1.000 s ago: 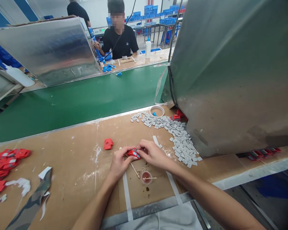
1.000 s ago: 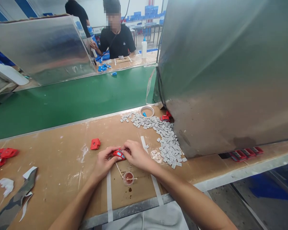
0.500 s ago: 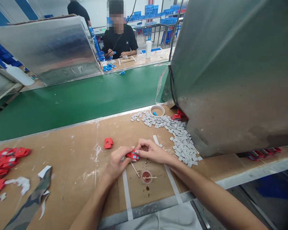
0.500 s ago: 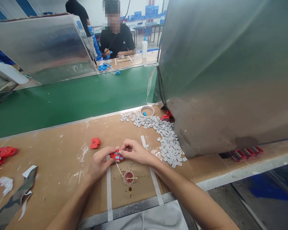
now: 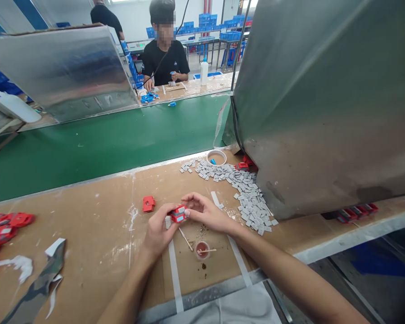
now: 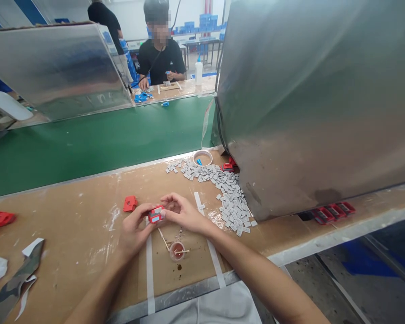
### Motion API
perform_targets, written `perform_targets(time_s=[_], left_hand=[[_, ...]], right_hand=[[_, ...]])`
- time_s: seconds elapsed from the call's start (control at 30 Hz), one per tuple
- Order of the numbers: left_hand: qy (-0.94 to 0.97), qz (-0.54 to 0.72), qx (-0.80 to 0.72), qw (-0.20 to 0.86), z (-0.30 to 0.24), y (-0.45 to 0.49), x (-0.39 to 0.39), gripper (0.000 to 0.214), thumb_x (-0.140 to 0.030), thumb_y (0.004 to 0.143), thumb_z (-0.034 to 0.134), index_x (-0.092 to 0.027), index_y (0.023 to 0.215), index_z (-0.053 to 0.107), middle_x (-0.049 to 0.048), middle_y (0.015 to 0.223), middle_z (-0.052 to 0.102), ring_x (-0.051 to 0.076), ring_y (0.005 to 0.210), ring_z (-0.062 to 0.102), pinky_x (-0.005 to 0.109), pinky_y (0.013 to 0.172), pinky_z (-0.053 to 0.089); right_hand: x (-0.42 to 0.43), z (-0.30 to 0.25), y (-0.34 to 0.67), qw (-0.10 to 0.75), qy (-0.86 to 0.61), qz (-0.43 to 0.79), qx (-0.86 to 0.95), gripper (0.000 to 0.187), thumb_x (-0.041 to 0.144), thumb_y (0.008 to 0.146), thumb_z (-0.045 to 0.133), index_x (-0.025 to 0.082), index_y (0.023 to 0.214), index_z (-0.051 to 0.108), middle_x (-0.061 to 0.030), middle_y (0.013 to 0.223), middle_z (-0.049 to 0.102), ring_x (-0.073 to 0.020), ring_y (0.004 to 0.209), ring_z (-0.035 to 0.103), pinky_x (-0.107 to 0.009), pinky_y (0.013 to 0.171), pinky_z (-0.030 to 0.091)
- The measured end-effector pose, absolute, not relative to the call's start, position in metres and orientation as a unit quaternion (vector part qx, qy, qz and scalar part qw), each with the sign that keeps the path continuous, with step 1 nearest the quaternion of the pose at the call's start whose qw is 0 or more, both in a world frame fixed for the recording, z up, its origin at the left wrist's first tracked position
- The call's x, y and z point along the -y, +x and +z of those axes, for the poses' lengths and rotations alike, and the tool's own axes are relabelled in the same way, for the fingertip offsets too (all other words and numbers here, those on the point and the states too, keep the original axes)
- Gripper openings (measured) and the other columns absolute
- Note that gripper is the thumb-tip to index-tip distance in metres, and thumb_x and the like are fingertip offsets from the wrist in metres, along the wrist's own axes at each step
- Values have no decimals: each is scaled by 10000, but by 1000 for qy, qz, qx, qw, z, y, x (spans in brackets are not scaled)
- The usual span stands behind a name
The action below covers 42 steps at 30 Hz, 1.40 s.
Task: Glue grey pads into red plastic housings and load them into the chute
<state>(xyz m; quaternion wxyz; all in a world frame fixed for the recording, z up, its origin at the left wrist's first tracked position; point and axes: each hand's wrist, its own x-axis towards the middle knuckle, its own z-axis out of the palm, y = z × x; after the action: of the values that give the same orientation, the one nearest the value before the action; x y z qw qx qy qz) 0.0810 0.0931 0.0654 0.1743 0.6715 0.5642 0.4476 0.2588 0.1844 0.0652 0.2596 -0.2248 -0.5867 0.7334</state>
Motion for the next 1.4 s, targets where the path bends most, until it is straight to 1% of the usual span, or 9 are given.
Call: perform_targets(time_s=[0.17,0.3,0.4,0.73,0.97,1.03,1.13,1.27,1.4], left_hand=[[610,501,-566,239,66,84,-96,205,-221,860,673,-201,1055,611,98,1117,704,220,1071,666,333,934,528],[574,511,-551,324,69,85,-99,207,-255,844,703,-187,1030,642,120,1187,686,245,1152,632,369,1011,477],[532,528,-549,371,67,87,-101,143,-295,875,667,-166,935,663,132,1144,701,246,1104,648,367,981,484],[480,539,-572,390,61,89,-103,188,-339,824,723,-156,865,708,101,986,726,229,991,665,337,904,501],[495,522,-578,385,62,85,-99,159,-318,812,726,-161,800,706,85,916,735,245,1006,678,359,933,489],[505,517,-578,377,65,84,-100,148,-313,822,718,-166,810,703,77,905,727,236,1005,676,357,938,490],[519,519,-573,364,68,84,-102,141,-314,850,697,-174,863,698,78,962,716,224,1027,667,346,937,497],[493,559,-567,352,63,88,-103,365,-311,829,725,-204,1162,621,100,1193,686,222,1116,654,363,979,513],[498,526,-577,378,56,91,-102,419,-332,860,678,-173,1238,592,133,1239,682,245,1138,661,390,991,528]], right_hand=[[-181,63,257,243,-196,749,584,418,451,828,737,165,1096,591,-67,1054,681,-169,948,653,-319,899,504],[-183,64,259,276,-224,714,604,372,420,842,722,169,1087,601,-88,1089,690,-197,991,671,-345,898,530],[-184,62,258,296,-246,688,616,313,381,848,714,169,1053,608,-96,1067,696,-206,976,682,-357,881,546],[-183,54,256,301,-240,654,652,213,302,871,668,174,1018,579,-82,1046,647,-195,931,658,-360,851,549],[-182,55,262,311,-208,476,796,104,232,902,602,170,952,534,-71,947,567,-200,853,558,-356,782,495],[-182,54,259,325,-203,501,776,119,243,902,610,170,964,540,-72,954,572,-201,863,568,-359,793,501],[-184,53,254,331,-189,620,686,205,321,905,648,180,1020,552,-70,1005,612,-197,941,620,-371,879,521],[-187,50,250,321,-158,745,562,354,419,867,708,203,1085,533,-62,1054,642,-189,1042,647,-388,998,496],[-187,49,251,317,-174,723,589,316,400,890,678,212,1101,536,-75,1124,597,-190,1046,645,-384,964,523]])
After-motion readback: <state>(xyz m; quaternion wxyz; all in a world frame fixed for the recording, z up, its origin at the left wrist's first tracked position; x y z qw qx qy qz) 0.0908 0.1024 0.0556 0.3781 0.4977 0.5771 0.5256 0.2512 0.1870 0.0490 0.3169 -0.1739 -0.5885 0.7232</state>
